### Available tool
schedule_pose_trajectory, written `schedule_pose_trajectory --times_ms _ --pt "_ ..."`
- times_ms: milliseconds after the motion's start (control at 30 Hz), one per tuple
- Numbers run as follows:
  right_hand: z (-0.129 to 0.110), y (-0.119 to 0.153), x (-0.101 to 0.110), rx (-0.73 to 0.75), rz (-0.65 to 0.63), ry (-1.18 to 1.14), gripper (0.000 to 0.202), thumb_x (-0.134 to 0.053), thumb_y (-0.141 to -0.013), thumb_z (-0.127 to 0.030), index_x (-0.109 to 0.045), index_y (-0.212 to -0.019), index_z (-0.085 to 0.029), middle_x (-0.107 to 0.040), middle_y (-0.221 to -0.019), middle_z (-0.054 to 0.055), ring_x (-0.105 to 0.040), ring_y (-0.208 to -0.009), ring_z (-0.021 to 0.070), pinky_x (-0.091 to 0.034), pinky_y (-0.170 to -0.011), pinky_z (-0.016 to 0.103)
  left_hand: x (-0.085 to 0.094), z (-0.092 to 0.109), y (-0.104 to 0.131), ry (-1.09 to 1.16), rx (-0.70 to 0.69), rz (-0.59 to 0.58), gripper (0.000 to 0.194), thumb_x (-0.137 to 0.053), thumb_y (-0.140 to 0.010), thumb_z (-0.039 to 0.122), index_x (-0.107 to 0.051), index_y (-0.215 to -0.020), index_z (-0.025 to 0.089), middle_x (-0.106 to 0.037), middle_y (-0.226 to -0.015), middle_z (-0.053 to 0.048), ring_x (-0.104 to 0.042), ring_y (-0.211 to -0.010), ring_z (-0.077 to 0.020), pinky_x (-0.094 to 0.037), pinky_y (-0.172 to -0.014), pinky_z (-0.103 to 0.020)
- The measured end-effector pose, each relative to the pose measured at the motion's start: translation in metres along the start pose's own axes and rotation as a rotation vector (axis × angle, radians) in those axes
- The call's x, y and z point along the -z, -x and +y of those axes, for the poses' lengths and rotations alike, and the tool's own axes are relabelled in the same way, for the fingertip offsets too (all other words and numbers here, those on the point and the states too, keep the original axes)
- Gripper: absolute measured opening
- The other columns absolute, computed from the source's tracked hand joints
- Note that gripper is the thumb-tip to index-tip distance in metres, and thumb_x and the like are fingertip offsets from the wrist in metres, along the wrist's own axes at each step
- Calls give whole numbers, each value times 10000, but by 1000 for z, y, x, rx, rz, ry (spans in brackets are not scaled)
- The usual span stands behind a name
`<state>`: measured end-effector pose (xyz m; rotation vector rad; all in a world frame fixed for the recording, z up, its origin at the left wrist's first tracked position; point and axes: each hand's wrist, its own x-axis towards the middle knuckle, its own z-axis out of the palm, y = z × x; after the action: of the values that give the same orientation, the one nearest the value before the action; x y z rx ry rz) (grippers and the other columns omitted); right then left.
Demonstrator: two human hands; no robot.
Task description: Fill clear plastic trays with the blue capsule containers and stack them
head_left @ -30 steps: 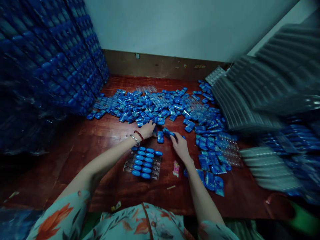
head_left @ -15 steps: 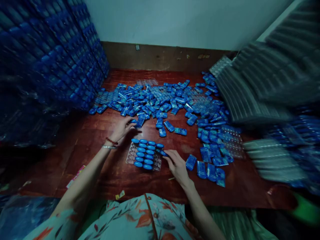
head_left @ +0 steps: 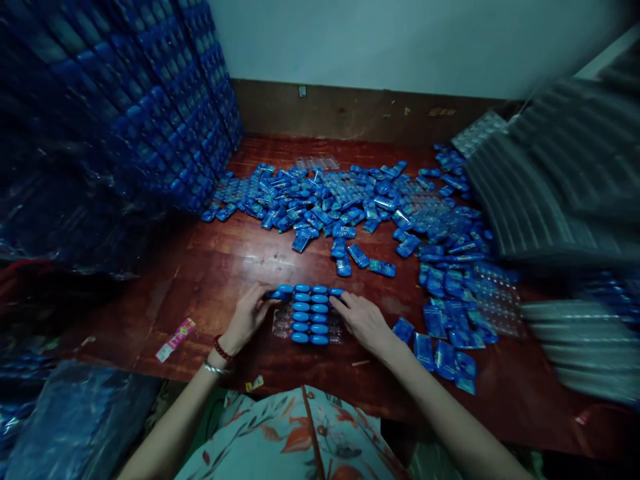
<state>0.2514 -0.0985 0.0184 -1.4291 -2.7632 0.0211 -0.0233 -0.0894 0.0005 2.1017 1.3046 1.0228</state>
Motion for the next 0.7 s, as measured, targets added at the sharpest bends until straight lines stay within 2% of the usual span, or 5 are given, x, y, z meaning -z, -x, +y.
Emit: schedule_pose_trajectory --times_ms 167,333,433,533,700 --pt "-2 17 -26 -68 247 -88 429 -381 -885 -71 -485 -1284 -190 -603 -1038 97 -588 -864 172 -484 -745 278 -7 -4 -4 -264 -188 -90 218 -345 -937 150 -548 -1015 157 -564 -881 -61 -538 -763 -141 -465 -647 -239" --pt "-5 15 -36 -93 419 -144 425 -392 -864 -44 -559 -1216 -212 -586 -1056 110 -553 -914 187 -493 -748 302 -3 -1 -10 -412 -314 -271 212 -351 -930 147 -555 -989 157 -565 -896 -73 -496 -773 -172 -455 -656 -276" --pt "-5 11 -36 -79 465 -174 342 -464 -879 -125 -593 -1186 -203 -588 -1015 117 -546 -870 189 -492 -713 305 -2 1 -15 -469 -321 -379 215 -370 -908 119 -562 -992 167 -569 -967 -86 -500 -836 -190 -466 -708 -304" --pt "-1 8 -36 -100 520 -306 297 -492 -893 -212 -615 -1164 -215 -590 -952 93 -550 -836 176 -487 -717 296 -5 1 -13 -514 -282 -379 281 -347 -893 93 -565 -1051 174 -566 -1032 -101 -506 -891 -198 -473 -739 -319" --pt "25 -9 -29 -555 560 -526 320 -417 -926 -354 -617 -1110 -185 -607 -937 77 -577 -876 179 -468 -802 309 -3 7 -4 -662 -213 -242 331 -394 -879 126 -580 -1145 195 -548 -1130 -138 -515 -922 -239 -465 -729 -370"
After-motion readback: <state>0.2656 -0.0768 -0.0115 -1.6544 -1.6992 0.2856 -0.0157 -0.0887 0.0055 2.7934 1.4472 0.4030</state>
